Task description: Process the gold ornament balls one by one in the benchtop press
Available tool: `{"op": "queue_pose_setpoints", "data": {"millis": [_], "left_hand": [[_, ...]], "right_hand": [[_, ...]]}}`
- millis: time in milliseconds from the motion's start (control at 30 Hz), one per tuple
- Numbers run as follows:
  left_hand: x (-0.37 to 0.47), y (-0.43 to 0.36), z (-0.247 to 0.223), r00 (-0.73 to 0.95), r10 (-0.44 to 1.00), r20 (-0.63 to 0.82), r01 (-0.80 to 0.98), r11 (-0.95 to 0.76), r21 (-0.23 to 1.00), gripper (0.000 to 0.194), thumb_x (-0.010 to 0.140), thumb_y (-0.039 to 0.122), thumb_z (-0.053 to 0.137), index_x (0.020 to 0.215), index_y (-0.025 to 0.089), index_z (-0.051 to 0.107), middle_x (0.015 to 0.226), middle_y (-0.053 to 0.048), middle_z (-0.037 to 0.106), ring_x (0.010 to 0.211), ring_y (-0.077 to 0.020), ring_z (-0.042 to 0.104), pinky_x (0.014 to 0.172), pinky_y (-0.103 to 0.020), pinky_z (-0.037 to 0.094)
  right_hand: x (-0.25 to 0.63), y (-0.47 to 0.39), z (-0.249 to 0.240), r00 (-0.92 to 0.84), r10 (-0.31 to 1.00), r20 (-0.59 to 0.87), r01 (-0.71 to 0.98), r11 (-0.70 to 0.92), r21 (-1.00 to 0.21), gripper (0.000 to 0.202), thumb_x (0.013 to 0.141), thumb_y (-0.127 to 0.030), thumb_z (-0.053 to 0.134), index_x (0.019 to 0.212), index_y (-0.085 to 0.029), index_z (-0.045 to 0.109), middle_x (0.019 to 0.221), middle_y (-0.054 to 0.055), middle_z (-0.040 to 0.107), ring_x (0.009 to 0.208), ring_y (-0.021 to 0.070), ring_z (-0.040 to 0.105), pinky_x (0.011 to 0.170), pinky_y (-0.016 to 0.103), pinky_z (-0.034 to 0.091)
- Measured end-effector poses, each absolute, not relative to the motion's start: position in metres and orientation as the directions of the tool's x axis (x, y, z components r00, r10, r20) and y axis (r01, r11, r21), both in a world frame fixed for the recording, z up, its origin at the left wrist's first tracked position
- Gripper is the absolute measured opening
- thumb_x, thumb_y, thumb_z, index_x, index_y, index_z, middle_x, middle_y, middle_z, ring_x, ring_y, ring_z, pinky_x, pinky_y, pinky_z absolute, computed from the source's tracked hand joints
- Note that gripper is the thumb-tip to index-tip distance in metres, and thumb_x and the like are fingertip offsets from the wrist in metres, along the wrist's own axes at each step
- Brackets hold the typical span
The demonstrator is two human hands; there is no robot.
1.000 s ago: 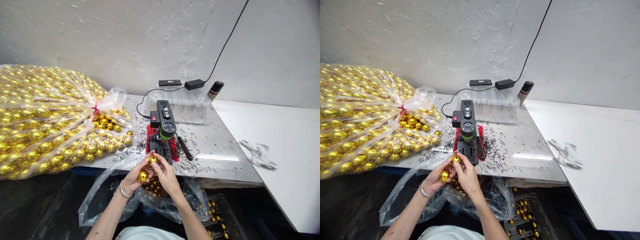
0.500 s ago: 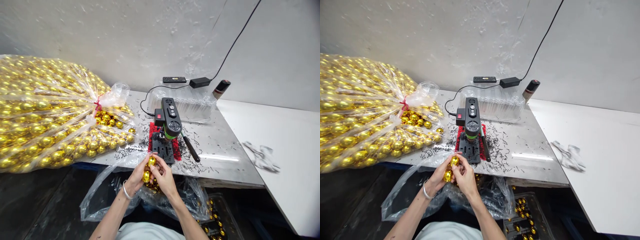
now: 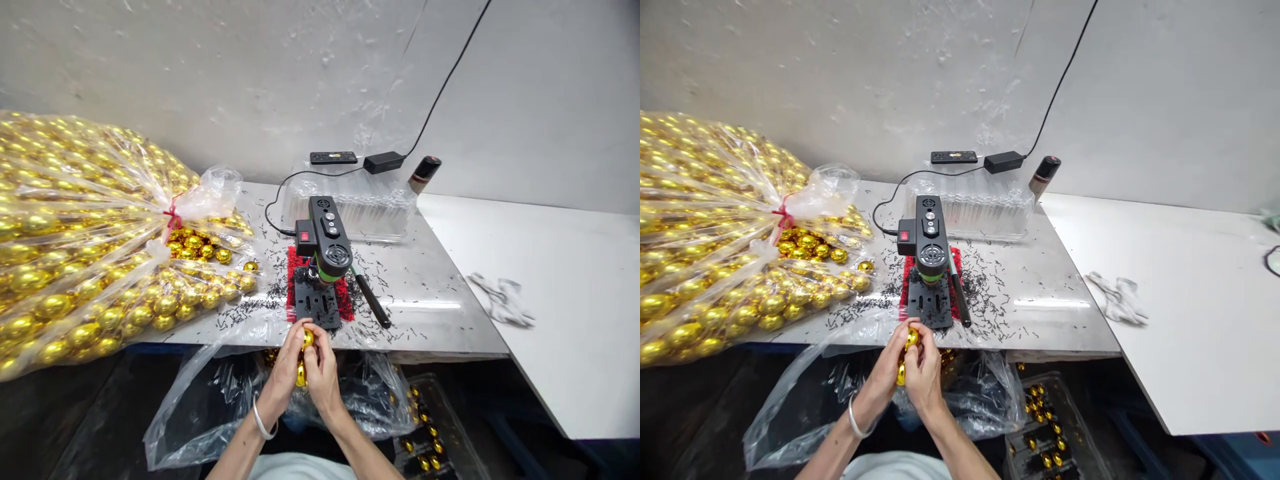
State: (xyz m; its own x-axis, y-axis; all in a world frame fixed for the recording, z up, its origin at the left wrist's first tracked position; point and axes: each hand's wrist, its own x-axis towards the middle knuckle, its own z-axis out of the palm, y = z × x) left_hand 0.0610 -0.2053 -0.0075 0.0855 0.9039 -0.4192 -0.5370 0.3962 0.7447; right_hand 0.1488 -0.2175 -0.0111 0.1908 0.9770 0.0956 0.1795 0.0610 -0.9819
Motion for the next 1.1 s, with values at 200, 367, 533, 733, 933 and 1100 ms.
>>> {"op": "queue_pose_setpoints", "data": {"millis": [200, 367, 533, 733, 933, 1100], "left_hand": [[0.062, -0.229, -0.020, 0.137, 0.879, -0.457, -0.412, 0.471, 0.780, 0.034, 0.081, 0.029, 0.068, 0.114, 0.020, 0.066, 0.130, -0.007, 0.060, 0.133, -0.0211, 0.040, 0.104, -0.024, 0.037], [0.075, -0.249, -0.041, 0.261, 0.796, -0.546, -0.350, 0.605, 0.715, 0.031, 0.078, 0.031, 0.071, 0.108, 0.021, 0.067, 0.111, -0.005, 0.067, 0.109, -0.0191, 0.059, 0.084, -0.022, 0.049], [0.101, -0.265, -0.054, 0.547, 0.532, -0.646, -0.253, 0.841, 0.478, 0.055, 0.081, 0.051, 0.063, 0.126, 0.020, 0.054, 0.062, 0.003, 0.056, 0.045, -0.0102, 0.052, 0.038, -0.019, 0.041], [0.138, -0.265, -0.051, 0.622, 0.317, -0.716, -0.124, 0.943, 0.310, 0.056, 0.084, 0.054, 0.057, 0.122, 0.013, 0.053, 0.058, -0.001, 0.060, 0.040, -0.0100, 0.052, 0.036, -0.018, 0.041], [0.104, -0.245, -0.045, 0.474, 0.351, -0.807, -0.398, 0.904, 0.159, 0.028, 0.092, 0.026, 0.052, 0.113, 0.008, 0.057, 0.079, -0.010, 0.067, 0.065, -0.0147, 0.067, 0.061, -0.026, 0.057], [0.065, -0.236, -0.029, 0.433, 0.517, -0.738, -0.476, 0.827, 0.300, 0.034, 0.080, -0.004, 0.050, 0.111, 0.006, 0.061, 0.100, -0.013, 0.069, 0.092, -0.0200, 0.070, 0.082, -0.028, 0.059]], "right_hand": [[0.161, -0.244, -0.022, 0.090, 0.989, 0.121, 0.253, 0.095, -0.963, 0.033, 0.081, -0.015, 0.039, 0.109, -0.019, 0.056, 0.101, 0.005, 0.067, 0.090, 0.0147, 0.065, 0.083, 0.026, 0.052], [0.182, -0.276, -0.043, 0.129, 0.991, -0.036, 0.194, -0.061, -0.979, 0.035, 0.083, -0.018, 0.039, 0.112, -0.024, 0.057, 0.085, 0.001, 0.066, 0.076, 0.0142, 0.065, 0.073, 0.026, 0.055], [0.218, -0.309, -0.059, 0.068, 0.956, -0.284, -0.106, -0.277, -0.955, 0.039, 0.083, -0.039, 0.057, 0.119, -0.026, 0.056, 0.085, 0.000, 0.066, 0.061, 0.0114, 0.062, 0.063, 0.026, 0.054], [0.286, -0.340, -0.084, 0.529, 0.686, -0.500, -0.243, -0.442, -0.864, 0.050, 0.067, -0.056, 0.070, 0.098, -0.017, 0.068, 0.088, 0.007, 0.071, 0.073, 0.0172, 0.066, 0.070, 0.030, 0.055], [0.376, -0.367, -0.106, 0.798, 0.283, -0.533, -0.262, -0.634, -0.728, 0.061, 0.069, -0.058, 0.065, 0.108, -0.012, 0.062, 0.074, 0.009, 0.072, 0.060, 0.0177, 0.067, 0.056, 0.028, 0.053], [0.398, -0.368, -0.119, 0.851, 0.230, -0.472, -0.184, -0.711, -0.678, 0.069, 0.068, -0.055, 0.065, 0.116, -0.006, 0.059, 0.076, 0.012, 0.073, 0.067, 0.0252, 0.071, 0.062, 0.034, 0.055]]}}
